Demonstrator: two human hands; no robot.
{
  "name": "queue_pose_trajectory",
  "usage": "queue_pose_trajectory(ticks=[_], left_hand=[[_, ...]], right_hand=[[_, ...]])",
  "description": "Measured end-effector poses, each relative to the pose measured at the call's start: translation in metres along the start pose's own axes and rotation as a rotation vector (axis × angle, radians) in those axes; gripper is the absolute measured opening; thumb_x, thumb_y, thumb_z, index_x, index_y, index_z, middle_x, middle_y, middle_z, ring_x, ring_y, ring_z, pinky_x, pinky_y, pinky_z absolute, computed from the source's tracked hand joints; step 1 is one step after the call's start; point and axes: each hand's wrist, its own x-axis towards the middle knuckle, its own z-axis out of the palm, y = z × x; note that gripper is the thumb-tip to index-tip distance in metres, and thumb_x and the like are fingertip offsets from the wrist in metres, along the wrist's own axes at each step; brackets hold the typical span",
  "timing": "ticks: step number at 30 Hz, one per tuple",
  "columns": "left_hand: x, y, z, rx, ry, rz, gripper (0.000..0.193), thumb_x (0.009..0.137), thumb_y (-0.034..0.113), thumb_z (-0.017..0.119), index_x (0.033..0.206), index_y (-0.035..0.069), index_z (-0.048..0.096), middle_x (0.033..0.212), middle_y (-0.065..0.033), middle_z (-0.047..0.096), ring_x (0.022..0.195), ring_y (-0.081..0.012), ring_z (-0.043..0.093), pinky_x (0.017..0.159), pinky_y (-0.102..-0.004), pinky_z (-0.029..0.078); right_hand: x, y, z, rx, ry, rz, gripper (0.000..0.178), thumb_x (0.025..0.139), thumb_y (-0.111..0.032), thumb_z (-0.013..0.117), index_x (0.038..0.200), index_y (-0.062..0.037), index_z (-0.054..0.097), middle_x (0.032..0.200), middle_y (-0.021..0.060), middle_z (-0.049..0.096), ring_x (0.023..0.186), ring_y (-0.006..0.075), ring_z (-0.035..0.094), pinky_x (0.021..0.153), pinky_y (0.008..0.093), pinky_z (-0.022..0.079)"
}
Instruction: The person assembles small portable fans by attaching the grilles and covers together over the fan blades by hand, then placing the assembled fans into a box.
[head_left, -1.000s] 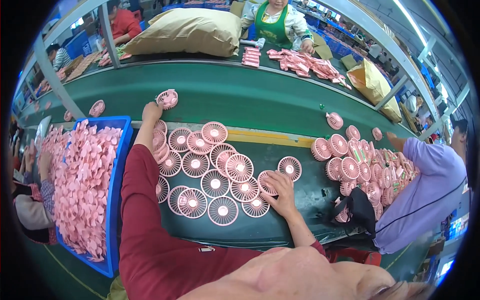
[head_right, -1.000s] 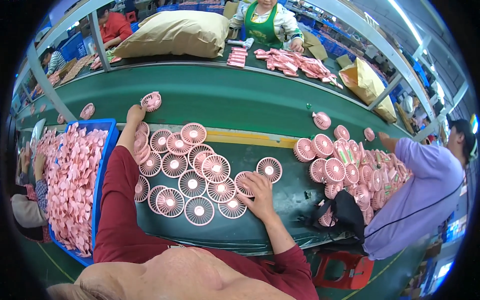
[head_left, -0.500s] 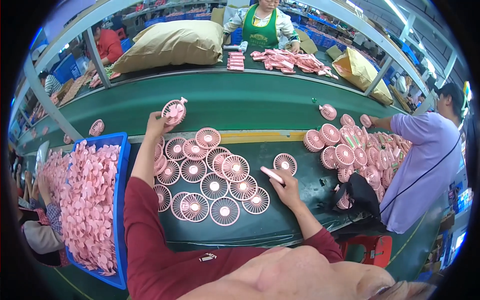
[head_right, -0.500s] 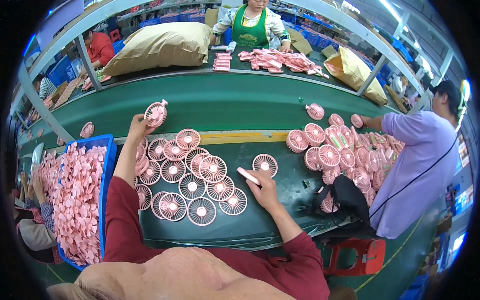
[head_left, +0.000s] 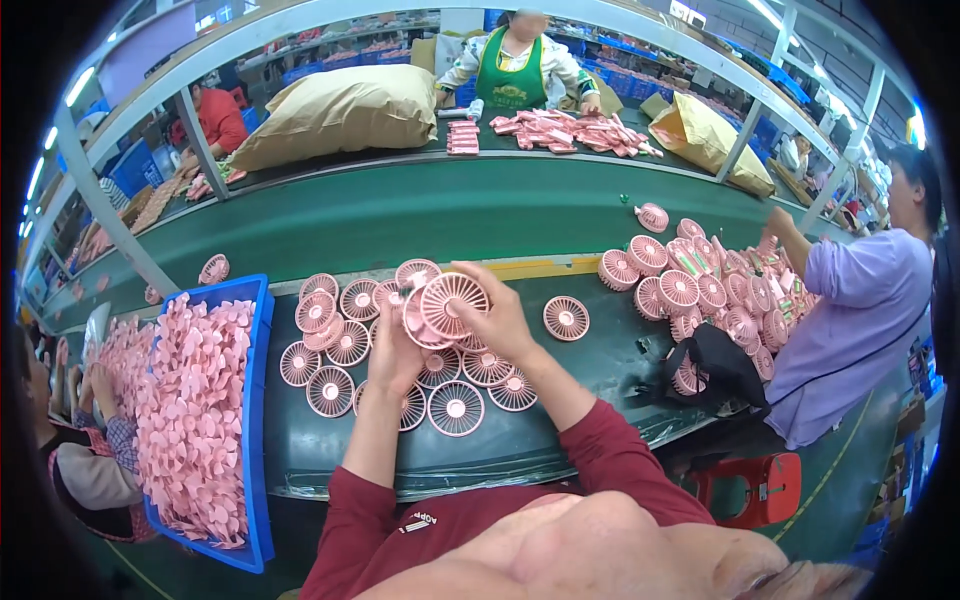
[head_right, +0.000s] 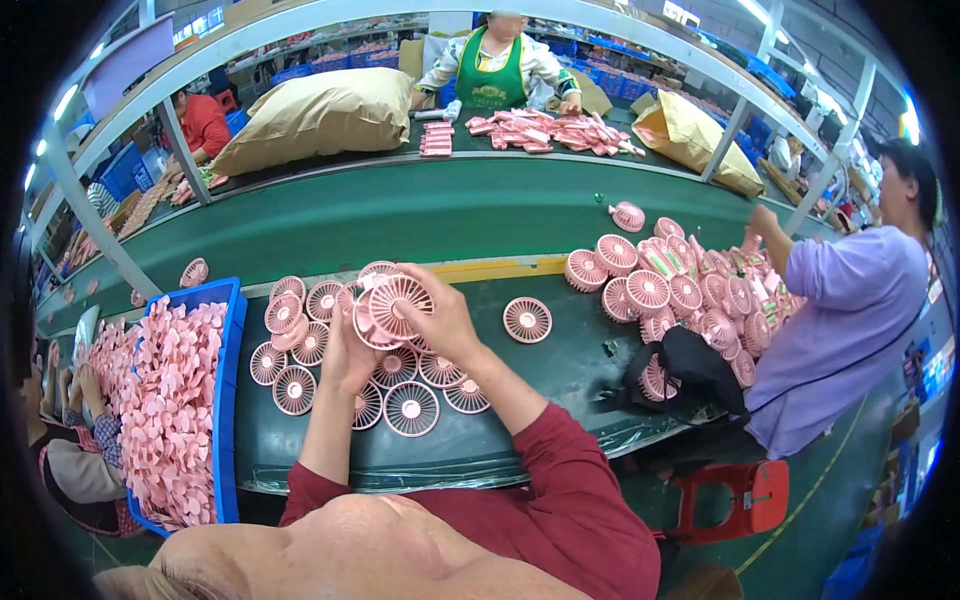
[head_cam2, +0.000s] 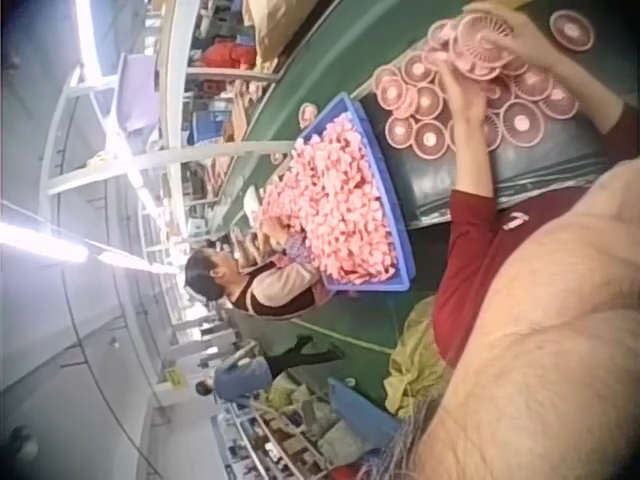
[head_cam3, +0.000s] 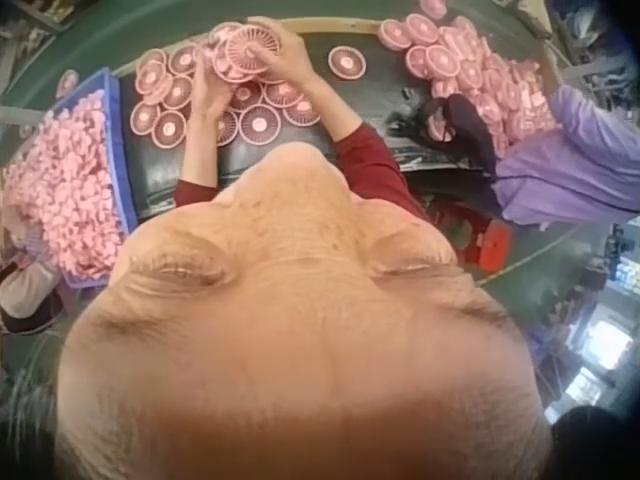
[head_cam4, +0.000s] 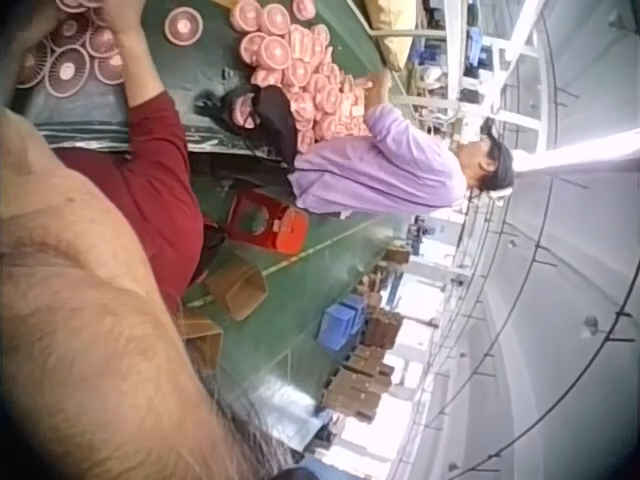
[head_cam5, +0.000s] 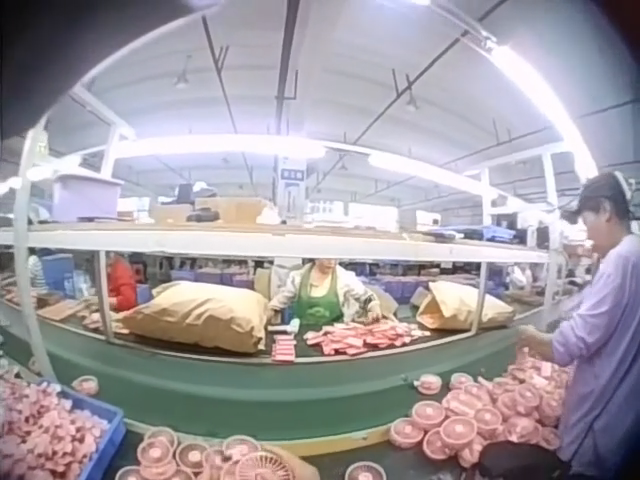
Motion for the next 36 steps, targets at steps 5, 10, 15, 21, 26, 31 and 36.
queue_pose_trajectory(ticks=[5, 10, 15, 21, 26, 31, 36], left_hand=[[-0.019, -0.005, -0.019, 0.065, 0.084, 0.068, 0.051, 0.105, 0.047, 0.034, 0.135, 0.008, 0.048, 0.127, -0.0095, 0.059, 0.113, -0.0212, 0.060, 0.093, -0.0397, 0.052], [-0.017, -0.012, -0.036, -0.168, 0.128, 0.027, 0.042, 0.105, 0.039, 0.041, 0.130, 0.007, 0.052, 0.122, -0.0093, 0.062, 0.111, -0.0204, 0.062, 0.095, -0.0393, 0.052], [-0.027, -0.013, -0.028, -0.272, 0.152, 0.037, 0.039, 0.105, 0.037, 0.041, 0.127, 0.008, 0.054, 0.118, -0.0080, 0.064, 0.107, -0.0190, 0.063, 0.092, -0.0364, 0.052], [-0.041, -0.037, -0.015, 0.482, 0.236, 0.642, 0.041, 0.105, 0.025, 0.037, 0.139, 0.001, 0.036, 0.130, -0.0113, 0.045, 0.114, -0.0183, 0.050, 0.097, -0.0316, 0.042], [-0.043, -0.038, -0.015, 0.735, 0.231, 0.874, 0.047, 0.102, 0.026, 0.041, 0.138, -0.003, 0.034, 0.129, -0.0147, 0.043, 0.116, -0.0227, 0.047, 0.099, -0.0366, 0.040], [-0.036, -0.040, -0.020, 0.751, 0.258, 0.800, 0.045, 0.101, 0.025, 0.043, 0.135, -0.005, 0.037, 0.131, -0.0189, 0.043, 0.117, -0.0277, 0.048, 0.100, -0.0390, 0.040], [-0.022, -0.040, -0.034, 1.045, 0.225, 0.699, 0.060, 0.099, 0.025, 0.049, 0.145, -0.006, 0.026, 0.147, -0.0281, 0.033, 0.138, -0.0411, 0.032, 0.114, -0.0470, 0.026]], right_hand=[[-0.012, -0.002, 0.034, -0.270, -0.050, -0.262, 0.045, 0.082, -0.004, 0.064, 0.127, -0.0088, 0.060, 0.131, 0.0156, 0.055, 0.118, 0.0341, 0.055, 0.099, 0.0414, 0.046], [-0.025, 0.000, 0.053, -0.392, -0.207, -0.401, 0.049, 0.083, -0.011, 0.066, 0.131, -0.0098, 0.057, 0.133, 0.0168, 0.050, 0.118, 0.0370, 0.051, 0.100, 0.0457, 0.043], [-0.027, 0.011, 0.057, -0.395, -0.379, -0.379, 0.085, 0.079, -0.051, 0.070, 0.146, -0.0083, 0.040, 0.149, 0.0225, 0.033, 0.134, 0.0435, 0.037, 0.111, 0.0515, 0.032], [-0.044, 0.018, 0.079, 0.116, -0.331, -0.073, 0.090, 0.094, -0.059, 0.045, 0.150, 0.0053, 0.019, 0.152, 0.0251, 0.029, 0.140, 0.0355, 0.033, 0.114, 0.0445, 0.026], [-0.048, 0.002, 0.085, 0.349, -0.314, 0.067, 0.077, 0.095, -0.049, 0.041, 0.149, 0.0029, 0.022, 0.143, 0.0205, 0.037, 0.131, 0.0291, 0.042, 0.110, 0.0385, 0.032], [-0.038, 0.008, 0.080, 0.306, -0.356, 0.117, 0.069, 0.095, -0.041, 0.041, 0.148, 0.0007, 0.026, 0.145, 0.0200, 0.036, 0.134, 0.0284, 0.039, 0.111, 0.0381, 0.030], [-0.003, 0.044, 0.051, 0.174, -0.351, 0.280, 0.051, 0.095, -0.014, 0.050, 0.144, -0.0035, 0.040, 0.145, 0.0161, 0.044, 0.133, 0.0252, 0.044, 0.110, 0.0356, 0.035]])
